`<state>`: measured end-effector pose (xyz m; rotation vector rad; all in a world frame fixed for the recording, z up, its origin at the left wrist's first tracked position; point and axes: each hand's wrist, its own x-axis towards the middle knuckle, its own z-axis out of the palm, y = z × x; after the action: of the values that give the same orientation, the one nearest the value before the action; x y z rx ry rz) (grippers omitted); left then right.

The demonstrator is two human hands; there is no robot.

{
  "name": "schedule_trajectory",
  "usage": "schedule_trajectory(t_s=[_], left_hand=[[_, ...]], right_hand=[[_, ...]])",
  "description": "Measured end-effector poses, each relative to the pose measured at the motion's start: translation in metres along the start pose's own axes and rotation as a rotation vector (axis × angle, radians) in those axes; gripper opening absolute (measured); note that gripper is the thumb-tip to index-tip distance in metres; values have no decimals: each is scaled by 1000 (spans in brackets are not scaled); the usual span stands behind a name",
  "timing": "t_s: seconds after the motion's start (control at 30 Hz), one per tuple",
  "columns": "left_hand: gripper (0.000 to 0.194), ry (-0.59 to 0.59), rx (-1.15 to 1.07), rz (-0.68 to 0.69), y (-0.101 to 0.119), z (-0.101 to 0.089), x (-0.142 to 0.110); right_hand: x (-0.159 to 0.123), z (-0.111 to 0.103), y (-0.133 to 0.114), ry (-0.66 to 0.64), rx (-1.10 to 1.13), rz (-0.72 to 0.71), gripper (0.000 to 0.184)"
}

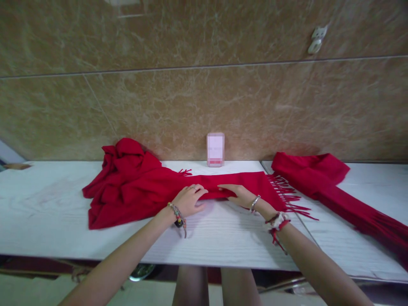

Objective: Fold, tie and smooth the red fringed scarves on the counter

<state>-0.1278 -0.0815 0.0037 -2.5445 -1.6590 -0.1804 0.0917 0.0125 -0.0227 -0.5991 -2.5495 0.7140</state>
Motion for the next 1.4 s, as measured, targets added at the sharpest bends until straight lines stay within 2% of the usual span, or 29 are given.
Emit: schedule_trajectory(t_s=[0.07, 0.17, 0.27, 0.4, 0.47, 0.57, 0.63, 0.73, 0.93, 1.1, 1.27, 1.4], left_hand=[[45, -8, -9, -18, 10, 6, 13], [38, -49, -46, -94, 13, 10, 32], [35, -71, -186, -191, 5, 11, 41], [41, -39, -448, -200, -8, 15, 41], [41, -4, -481, -208, -11, 17, 40], [35, 59, -472, -206, -11, 21, 41], [31, 94, -474, -188, -9, 22, 42], [24, 133, -478, -181, -8, 25, 42], [13, 189, -401, -198, -5, 29, 38], [10, 252, -286, -116, -2, 28, 36], [13, 281, -147, 22, 2, 25, 32], [37, 250, 11, 19, 8, 22, 30]], right_hand=[[0, -2, 3, 55, 40, 31, 48], [-1, -4, 8, 117, 34, 124, 38], [-1, -5, 11, 142, 8, 190, 32], [-2, -7, 7, 104, 43, 184, 32], [-3, -8, 3, 37, 77, 148, 42], [-3, -7, -3, -64, 72, 54, 74], [-3, -5, -5, -72, 23, 5, 79], [-2, -1, -5, -10, -41, -11, 63], [-2, 2, -2, 160, -144, -33, 44], [0, 6, -2, 183, -265, -12, 30], [2, 7, 0, 205, -234, 66, 23], [2, 4, 0, 221, -182, 87, 19]])
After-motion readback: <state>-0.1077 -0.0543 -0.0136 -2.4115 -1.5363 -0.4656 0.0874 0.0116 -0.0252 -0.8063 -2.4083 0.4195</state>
